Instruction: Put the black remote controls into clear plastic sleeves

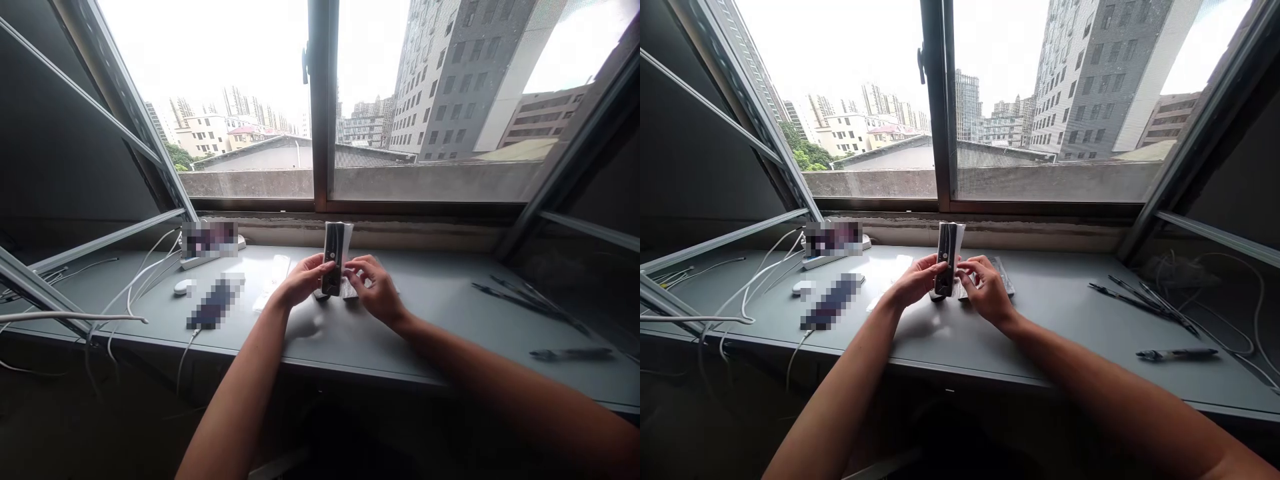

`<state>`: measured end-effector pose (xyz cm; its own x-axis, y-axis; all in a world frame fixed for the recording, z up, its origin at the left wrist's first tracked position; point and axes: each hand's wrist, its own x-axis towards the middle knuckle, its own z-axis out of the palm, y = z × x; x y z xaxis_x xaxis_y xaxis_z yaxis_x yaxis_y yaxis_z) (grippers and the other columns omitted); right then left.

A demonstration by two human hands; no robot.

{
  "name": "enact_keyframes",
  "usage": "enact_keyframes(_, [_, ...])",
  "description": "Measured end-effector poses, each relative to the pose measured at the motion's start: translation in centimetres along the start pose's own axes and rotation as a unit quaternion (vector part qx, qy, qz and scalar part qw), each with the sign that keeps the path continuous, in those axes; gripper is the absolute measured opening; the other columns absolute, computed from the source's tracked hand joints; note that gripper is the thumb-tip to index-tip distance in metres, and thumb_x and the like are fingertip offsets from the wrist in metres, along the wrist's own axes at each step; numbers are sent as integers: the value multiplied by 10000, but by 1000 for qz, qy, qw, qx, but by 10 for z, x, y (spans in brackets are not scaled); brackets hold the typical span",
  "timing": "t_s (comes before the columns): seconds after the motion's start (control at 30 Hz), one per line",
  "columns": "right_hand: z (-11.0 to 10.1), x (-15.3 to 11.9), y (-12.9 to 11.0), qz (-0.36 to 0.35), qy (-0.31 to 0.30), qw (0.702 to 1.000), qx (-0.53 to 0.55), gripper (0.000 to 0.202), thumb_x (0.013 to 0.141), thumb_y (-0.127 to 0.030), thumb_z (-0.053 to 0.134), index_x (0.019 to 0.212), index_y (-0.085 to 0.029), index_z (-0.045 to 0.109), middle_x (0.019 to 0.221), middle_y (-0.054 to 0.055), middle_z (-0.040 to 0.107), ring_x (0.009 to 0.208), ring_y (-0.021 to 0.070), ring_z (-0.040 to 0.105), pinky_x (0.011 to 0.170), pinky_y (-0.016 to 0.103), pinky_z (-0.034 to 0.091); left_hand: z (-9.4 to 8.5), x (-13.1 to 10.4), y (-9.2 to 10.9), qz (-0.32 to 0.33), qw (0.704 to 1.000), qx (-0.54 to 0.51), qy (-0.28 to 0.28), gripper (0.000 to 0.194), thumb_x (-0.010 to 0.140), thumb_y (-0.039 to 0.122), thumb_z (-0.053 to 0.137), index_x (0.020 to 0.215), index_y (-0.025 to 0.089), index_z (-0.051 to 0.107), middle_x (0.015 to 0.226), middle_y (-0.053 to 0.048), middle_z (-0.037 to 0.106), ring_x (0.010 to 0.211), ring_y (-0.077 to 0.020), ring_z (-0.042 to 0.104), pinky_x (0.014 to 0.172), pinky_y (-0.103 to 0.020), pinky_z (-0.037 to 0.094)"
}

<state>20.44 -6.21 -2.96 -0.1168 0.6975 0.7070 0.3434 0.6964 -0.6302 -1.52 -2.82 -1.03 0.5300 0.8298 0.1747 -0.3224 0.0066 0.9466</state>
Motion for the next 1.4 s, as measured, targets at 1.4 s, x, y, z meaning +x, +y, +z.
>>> enact_keyframes(1.4, [10,-14,17,-42,-187,963,-191,284,1074,-320,668,1283,-252,847,1325,125,774,1309,374,633,1175,615,468,-28,11,-18,74,781,562,263,491,1094,430,436,1412,192,725,1613,-176,600,1648,-360,340,1366,-560,161])
